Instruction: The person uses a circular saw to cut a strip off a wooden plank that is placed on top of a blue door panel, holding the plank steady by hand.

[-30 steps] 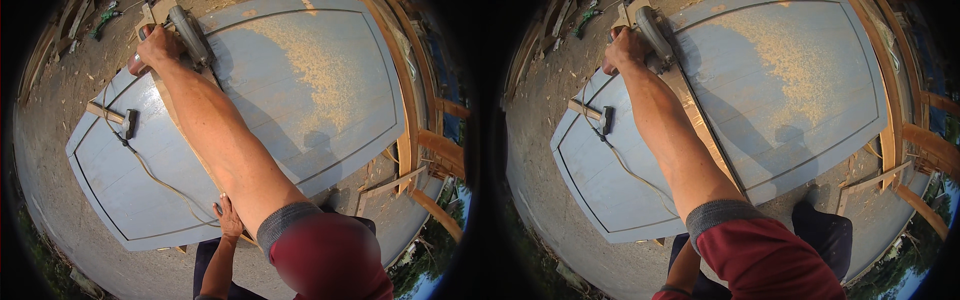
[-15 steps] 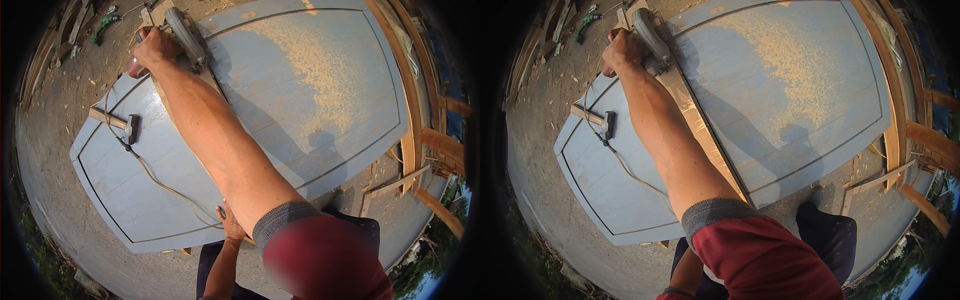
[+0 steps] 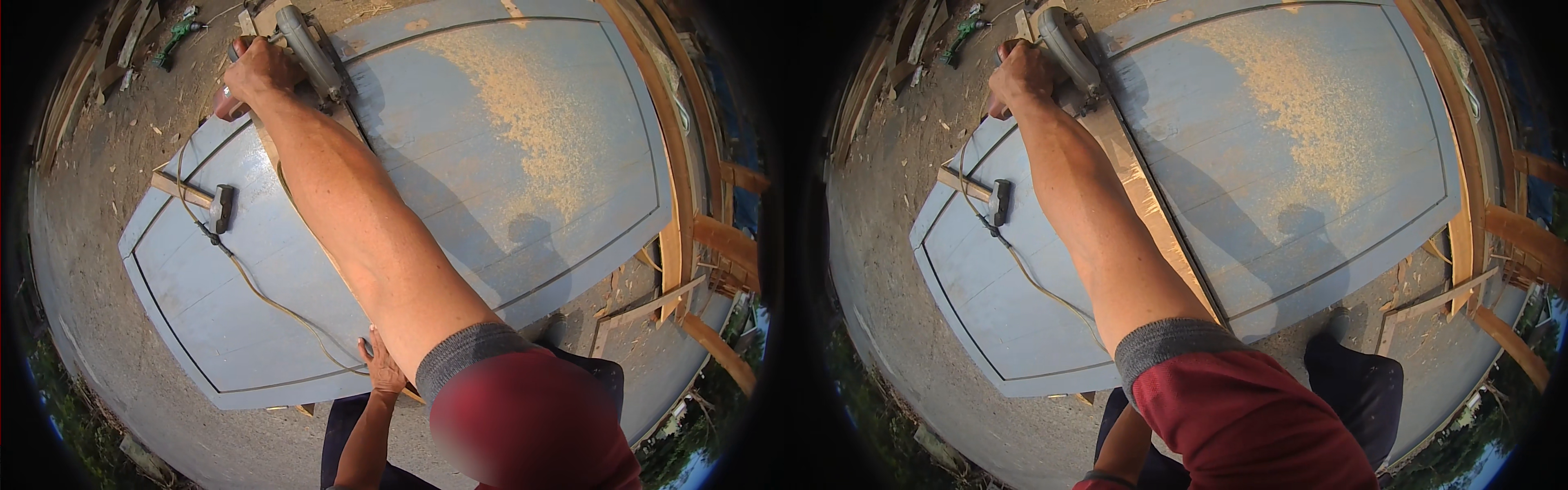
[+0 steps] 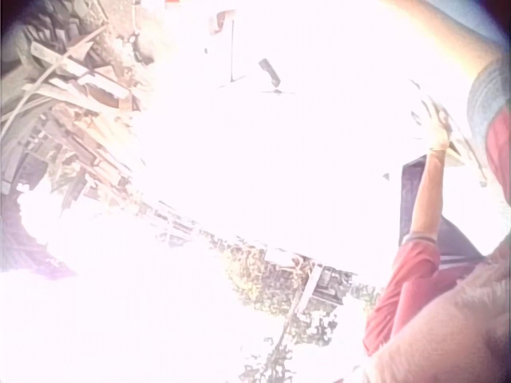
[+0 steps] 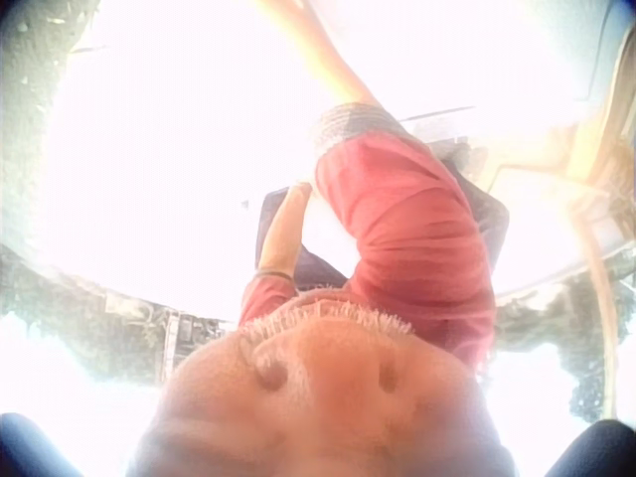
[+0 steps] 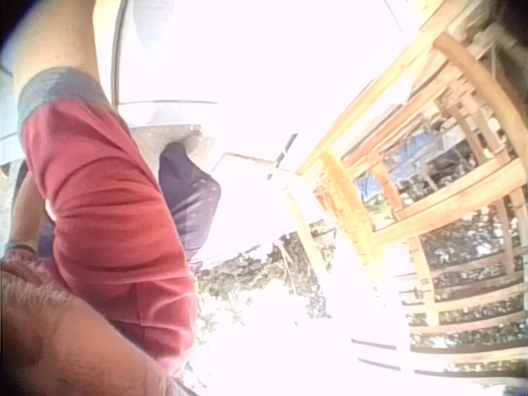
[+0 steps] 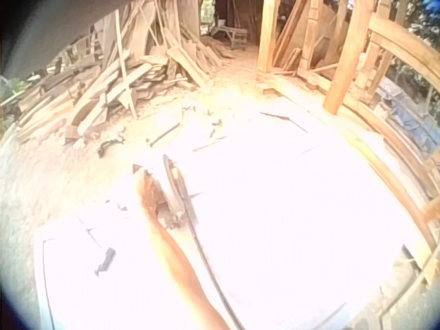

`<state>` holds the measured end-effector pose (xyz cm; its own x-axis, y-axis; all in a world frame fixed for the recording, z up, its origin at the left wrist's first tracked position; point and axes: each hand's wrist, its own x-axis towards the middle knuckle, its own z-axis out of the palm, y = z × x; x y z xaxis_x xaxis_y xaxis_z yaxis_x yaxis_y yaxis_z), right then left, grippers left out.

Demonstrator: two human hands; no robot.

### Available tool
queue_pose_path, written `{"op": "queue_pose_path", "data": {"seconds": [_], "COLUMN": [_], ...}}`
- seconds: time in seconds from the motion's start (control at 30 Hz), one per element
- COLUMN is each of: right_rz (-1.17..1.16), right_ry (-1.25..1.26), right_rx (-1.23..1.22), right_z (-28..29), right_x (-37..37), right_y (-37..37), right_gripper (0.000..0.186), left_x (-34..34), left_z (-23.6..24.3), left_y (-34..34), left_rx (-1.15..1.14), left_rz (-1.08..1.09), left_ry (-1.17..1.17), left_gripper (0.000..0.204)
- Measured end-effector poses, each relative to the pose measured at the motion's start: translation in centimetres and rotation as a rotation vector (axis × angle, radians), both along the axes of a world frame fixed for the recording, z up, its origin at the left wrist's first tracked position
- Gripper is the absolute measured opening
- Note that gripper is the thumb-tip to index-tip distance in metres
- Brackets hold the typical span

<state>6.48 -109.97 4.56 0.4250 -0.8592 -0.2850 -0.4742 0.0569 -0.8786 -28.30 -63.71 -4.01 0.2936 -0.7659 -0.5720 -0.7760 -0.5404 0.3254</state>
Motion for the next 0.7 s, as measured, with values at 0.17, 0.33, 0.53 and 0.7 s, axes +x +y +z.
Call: {"op": "queue_pose_path", "data": {"seconds": [0.17, 0.33, 0.53, 0.7], "right_rz": [0.033, 0.116, -0.023, 0.008], "right_ry": [0.019, 0.047, 0.057, 0.046], "right_rx": [0.018, 0.021, -0.011, -0.021], "right_z": [0.6, 3.4, -0.2, 0.8], "right_x": [0.4, 1.7, 0.5, 2.0], "right_y": [-0.4, 0.7, -0.9, -0.6], "right_gripper": [0.043, 0.046, 0.034, 0.032], "left_x": [-1.8, -2.0, -1.0, 0.2], "left_z": [-4.1, -7.7, -2.4, -1.0], "left_y": [4.2, 8.1, 1.8, 1.5], "left_rx": [-0.048, -0.007, -0.11, -0.101], "left_rz": [0.341, 0.68, 0.116, 0.122], "left_ry": [0.313, 0.632, 0.136, 0.095], "left_gripper": [0.061, 0.061, 0.059, 0.058]}}
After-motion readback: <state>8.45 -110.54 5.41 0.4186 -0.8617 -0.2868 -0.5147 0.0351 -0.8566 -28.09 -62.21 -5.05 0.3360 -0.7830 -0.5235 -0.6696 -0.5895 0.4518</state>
